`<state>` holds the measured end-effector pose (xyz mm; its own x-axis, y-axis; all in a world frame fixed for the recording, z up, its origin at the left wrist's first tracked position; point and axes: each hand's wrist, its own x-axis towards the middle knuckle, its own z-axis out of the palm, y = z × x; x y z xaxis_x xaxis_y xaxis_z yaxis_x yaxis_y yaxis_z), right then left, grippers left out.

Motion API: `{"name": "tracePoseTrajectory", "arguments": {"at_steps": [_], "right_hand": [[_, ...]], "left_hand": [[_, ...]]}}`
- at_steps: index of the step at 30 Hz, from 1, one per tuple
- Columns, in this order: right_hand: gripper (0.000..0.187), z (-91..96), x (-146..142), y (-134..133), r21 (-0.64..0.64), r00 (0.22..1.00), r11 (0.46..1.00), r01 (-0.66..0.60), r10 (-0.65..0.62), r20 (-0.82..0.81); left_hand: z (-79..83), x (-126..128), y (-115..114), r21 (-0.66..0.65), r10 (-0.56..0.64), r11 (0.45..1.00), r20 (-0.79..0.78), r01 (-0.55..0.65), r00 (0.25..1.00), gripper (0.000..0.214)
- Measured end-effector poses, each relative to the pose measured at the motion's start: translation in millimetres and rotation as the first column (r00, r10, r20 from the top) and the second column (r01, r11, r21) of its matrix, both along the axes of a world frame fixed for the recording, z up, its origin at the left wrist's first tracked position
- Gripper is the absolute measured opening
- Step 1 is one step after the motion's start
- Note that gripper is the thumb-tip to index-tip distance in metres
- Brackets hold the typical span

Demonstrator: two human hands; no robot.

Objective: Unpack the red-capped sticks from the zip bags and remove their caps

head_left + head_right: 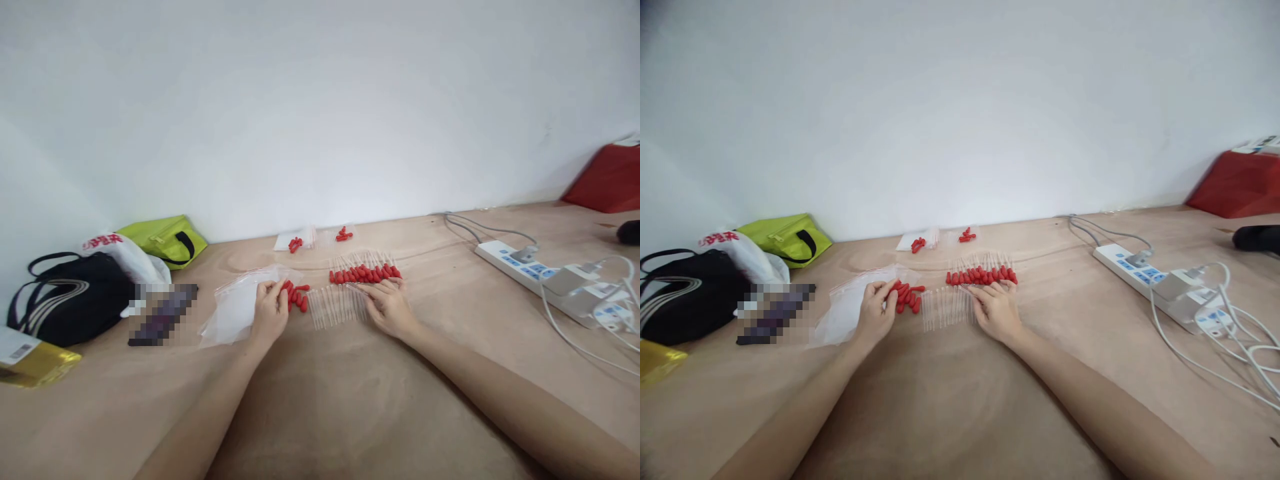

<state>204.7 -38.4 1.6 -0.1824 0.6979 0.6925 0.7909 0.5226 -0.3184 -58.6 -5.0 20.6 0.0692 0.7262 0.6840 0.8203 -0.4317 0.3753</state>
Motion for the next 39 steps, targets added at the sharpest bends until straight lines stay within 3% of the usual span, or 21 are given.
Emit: {"name": "tracePoseTrajectory", "arguments": {"at_steps": [5,12,22,28,31,34,36,39], "right_hand": [[0.020,1.9,-28,12,0.064,0.996,0.997,0.048,-0.053,0.067],[0.018,1.2,-44,10,0.036,0.962,0.998,0.049,-0.057,0.268],[0.046,6.6,-47,4,-0.070,0.954,0.997,-0.038,0.057,0.293],[0.039,6.0,-33,-1,-0.007,0.983,1.000,0.001,0.000,0.186],[0.035,2.4,-13,-7,0.052,0.987,0.997,0.053,-0.060,0.148],[0.030,-2.2,10,-14,0.084,0.984,0.993,0.088,-0.100,0.147],[0.026,-4.6,22,-17,0.088,0.983,0.991,0.100,-0.112,0.143],[0.024,-6.4,33,-18,0.091,0.985,0.989,0.121,-0.131,0.114]], "left_hand": [[16.9,-21,29,-0.255,0.123,0.962,0.103,-0.093,0.987,0.032],[14.6,-24,31,-0.407,0.131,0.907,0.035,-0.106,0.991,0.025],[5.4,-36,40,-0.426,0.203,0.896,0.144,-0.124,0.969,0.032],[4.8,-40,41,-0.378,0.241,0.908,0.124,-0.179,0.963,0.029],[13.6,-31,37,-0.292,0.241,0.934,0.083,-0.207,0.967,0.025],[22.3,-7,33,-0.180,0.114,0.975,-0.093,-0.129,0.989,0.020],[25.2,16,34,-0.217,0.020,0.974,-0.217,-0.068,0.976,0.018],[25.1,50,40,-0.367,-0.076,0.929,-0.314,-0.047,0.946,0.021]]}}
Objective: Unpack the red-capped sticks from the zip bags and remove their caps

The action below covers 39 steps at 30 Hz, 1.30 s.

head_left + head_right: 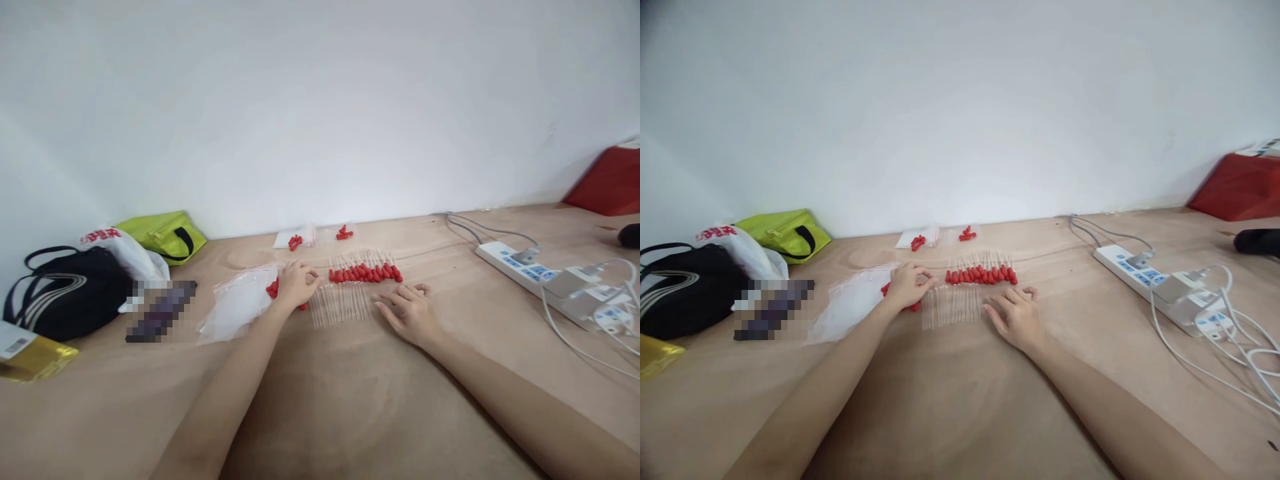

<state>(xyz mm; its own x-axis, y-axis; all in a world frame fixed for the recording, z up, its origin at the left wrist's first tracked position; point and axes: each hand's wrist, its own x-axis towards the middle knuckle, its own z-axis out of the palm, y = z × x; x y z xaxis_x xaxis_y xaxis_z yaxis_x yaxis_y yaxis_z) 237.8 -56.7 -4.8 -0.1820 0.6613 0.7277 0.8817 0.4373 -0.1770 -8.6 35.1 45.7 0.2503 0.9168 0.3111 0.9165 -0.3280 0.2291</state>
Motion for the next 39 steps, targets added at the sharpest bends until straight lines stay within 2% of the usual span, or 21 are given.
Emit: {"name": "tracePoseTrajectory", "arguments": {"at_steps": [2,5,11,15,19,23,24,26,28,31,34,39], "right_hand": [[0.023,-0.2,1,1,0.001,1.000,1.000,0.005,-0.005,-0.018],[0.023,0.6,-4,3,-0.006,1.000,1.000,-0.013,0.013,-0.028],[0.021,2.5,-11,2,-0.023,1.000,1.000,-0.021,0.021,-0.013],[0.020,1.2,-10,3,-0.030,1.000,0.999,-0.021,0.020,-0.024],[0.020,-1.3,-9,4,-0.002,0.998,1.000,-0.029,0.029,-0.047],[0.040,0.7,-15,2,0.130,0.996,0.992,-0.002,0.013,-0.089],[0.046,2.0,-18,1,0.158,0.996,0.987,-0.012,0.025,-0.084],[0.049,4.7,-25,-1,0.184,0.996,0.980,-0.076,0.083,-0.031],[0.043,6.2,-31,-3,0.175,0.986,0.971,-0.163,0.156,0.055],[0.027,5.2,-38,-3,0.154,0.965,0.957,-0.244,0.224,0.135],[0.018,2.9,-41,-1,0.154,0.959,0.952,-0.264,0.241,0.151],[0.017,2.7,-43,0,0.126,0.953,0.953,-0.276,0.254,0.162]], "left_hand": [[-1.9,18,8,-0.127,0.053,0.990,-0.049,-0.059,0.997,0.029],[-6.8,36,23,-0.217,0.150,0.962,-0.078,-0.163,0.986,0.043],[-17.6,49,45,-0.291,0.258,0.915,-0.106,-0.278,0.960,0.032],[-11.8,48,39,-0.271,0.252,0.924,-0.093,-0.268,0.963,0.027],[-0.6,30,4,-0.160,0.147,0.975,-0.058,-0.155,0.987,0.026],[-8.7,1,-44,-0.066,-0.083,0.995,-0.059,0.079,0.995,0.015],[-13.9,-6,-54,0.033,-0.200,0.979,-0.076,0.202,0.977,0.015],[-24.3,-15,-70,0.230,-0.337,0.908,-0.097,0.351,0.936,0.016],[-31.5,-18,-79,0.388,-0.389,0.836,-0.082,0.389,0.918,0.015],[-33.5,-15,-84,0.491,-0.423,0.776,-0.063,0.397,0.904,0.013],[-30.9,-11,-84,0.512,-0.450,0.755,-0.050,0.410,0.892,0.011],[-30.2,-10,-83,0.490,-0.451,0.758,-0.084,0.431,0.889,0.014]]}}
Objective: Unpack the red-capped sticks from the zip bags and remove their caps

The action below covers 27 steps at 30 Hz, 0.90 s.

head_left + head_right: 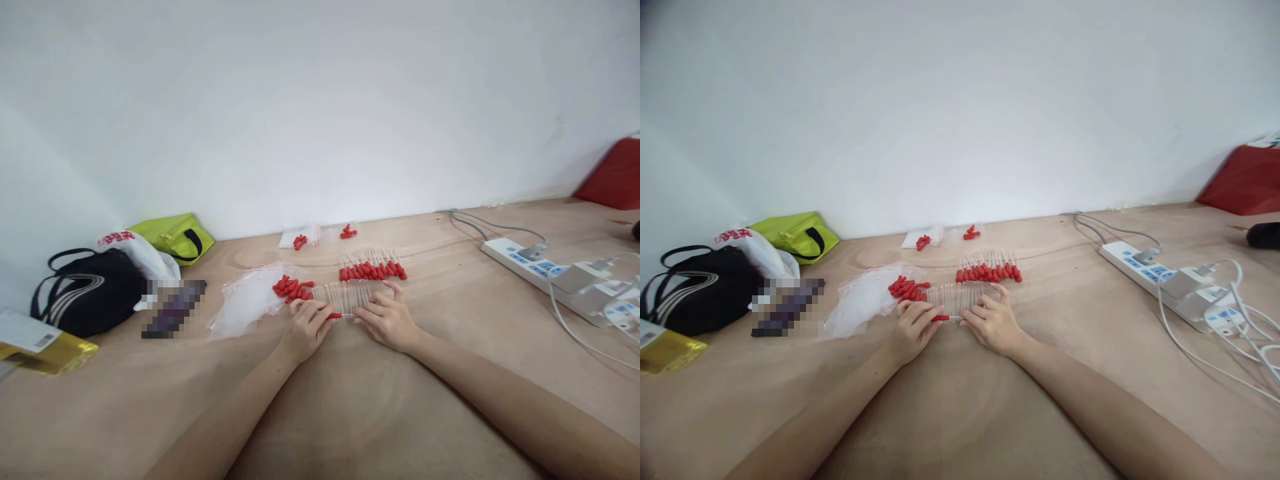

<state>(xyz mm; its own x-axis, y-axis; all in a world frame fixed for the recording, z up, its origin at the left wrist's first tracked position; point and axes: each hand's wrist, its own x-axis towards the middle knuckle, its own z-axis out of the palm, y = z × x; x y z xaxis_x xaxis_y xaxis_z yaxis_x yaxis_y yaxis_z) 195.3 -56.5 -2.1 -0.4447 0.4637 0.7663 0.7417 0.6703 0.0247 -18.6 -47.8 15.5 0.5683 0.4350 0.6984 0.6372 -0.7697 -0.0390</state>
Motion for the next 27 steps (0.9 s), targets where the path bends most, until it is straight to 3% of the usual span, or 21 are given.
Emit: {"name": "tracePoseTrajectory", "arguments": {"at_steps": [7,21,27], "right_hand": [[0.018,-0.4,1,-3,0.003,0.998,0.998,-0.060,0.060,0.003],[0.017,-0.3,3,-6,0.013,0.996,0.997,-0.079,0.079,-0.028],[0.020,-2.2,17,-3,-0.058,0.993,0.998,0.016,-0.022,-0.112]], "left_hand": [[1.3,-3,-4,-0.009,0.032,0.999,-0.068,-0.033,0.997,0.018],[1.0,-7,-5,0.024,-0.029,0.999,-0.066,0.031,0.997,0.017],[-3.1,-19,0,-0.003,0.066,0.998,0.131,-0.067,0.989,0.015]]}}
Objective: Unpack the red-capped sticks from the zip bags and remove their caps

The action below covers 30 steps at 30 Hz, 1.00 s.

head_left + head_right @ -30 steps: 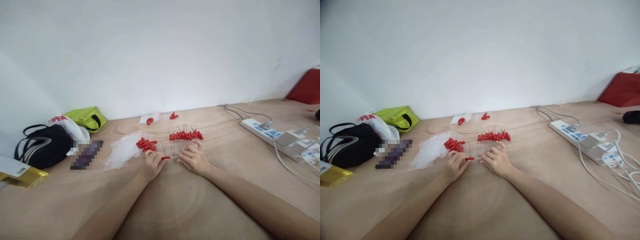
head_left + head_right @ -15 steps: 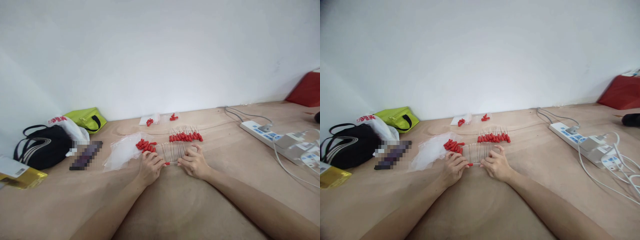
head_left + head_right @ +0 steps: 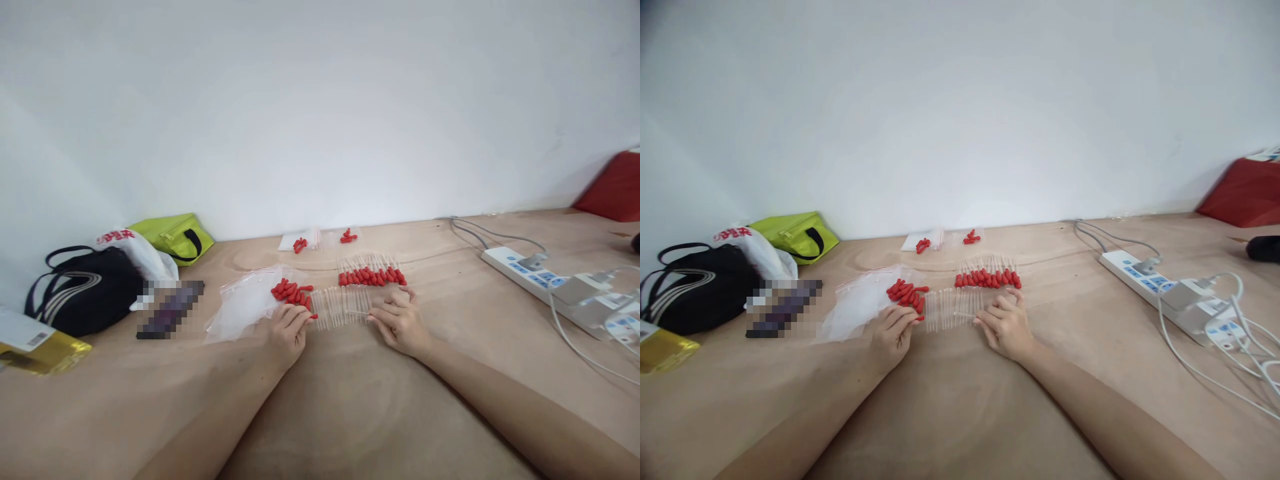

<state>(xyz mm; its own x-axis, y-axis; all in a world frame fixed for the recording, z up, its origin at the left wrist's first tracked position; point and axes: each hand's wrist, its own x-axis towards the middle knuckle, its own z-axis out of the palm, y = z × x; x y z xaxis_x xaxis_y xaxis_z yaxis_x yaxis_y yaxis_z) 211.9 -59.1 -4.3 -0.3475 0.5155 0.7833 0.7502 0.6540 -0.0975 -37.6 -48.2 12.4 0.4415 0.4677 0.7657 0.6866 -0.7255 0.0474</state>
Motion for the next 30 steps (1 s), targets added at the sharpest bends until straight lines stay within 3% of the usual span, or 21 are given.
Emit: {"name": "tracePoseTrajectory", "arguments": {"at_steps": [3,8,13,16,19,22,24,27,30], "right_hand": [[0.017,0.0,-2,3,-0.047,0.999,0.997,0.054,-0.054,-0.008],[0.022,4.2,-19,15,-0.089,0.993,0.989,0.119,-0.120,-0.006],[0.018,5.2,-38,32,-0.078,0.980,0.978,0.194,-0.196,-0.021],[0.017,4.7,-48,37,-0.093,0.980,0.976,0.199,-0.198,0.018],[0.015,5.7,-54,36,-0.130,0.981,0.973,0.190,-0.183,0.065],[0.017,7.7,-56,32,-0.173,0.981,0.968,0.182,-0.166,0.101],[0.023,9.1,-56,29,-0.197,0.980,0.964,0.179,-0.158,0.120],[0.030,10.9,-57,26,-0.227,0.980,0.960,0.165,-0.135,0.143],[0.030,11.0,-57,25,-0.248,0.983,0.957,0.149,-0.116,0.144]], "left_hand": [[-0.5,-5,7,-0.057,0.065,0.997,0.118,-0.059,0.991,0.017],[12.2,-19,33,-0.201,0.322,0.938,0.213,-0.281,0.922,0.025],[31.2,-30,60,-0.419,0.470,0.806,0.022,-0.418,0.883,0.023],[36.9,-28,68,-0.440,0.530,0.724,-0.139,-0.532,0.837,0.015],[37.5,-24,67,-0.421,0.540,0.695,-0.230,-0.583,0.810,0.015],[34.9,-18,59,-0.365,0.534,0.727,-0.232,-0.582,0.813,0.019],[31.3,-12,48,-0.295,0.486,0.798,-0.201,-0.526,0.850,0.022],[23.2,0,28,-0.239,0.253,0.922,-0.219,-0.304,0.942,0.031],[14.3,11,13,-0.254,0.073,0.955,-0.290,-0.150,0.954,0.058]]}}
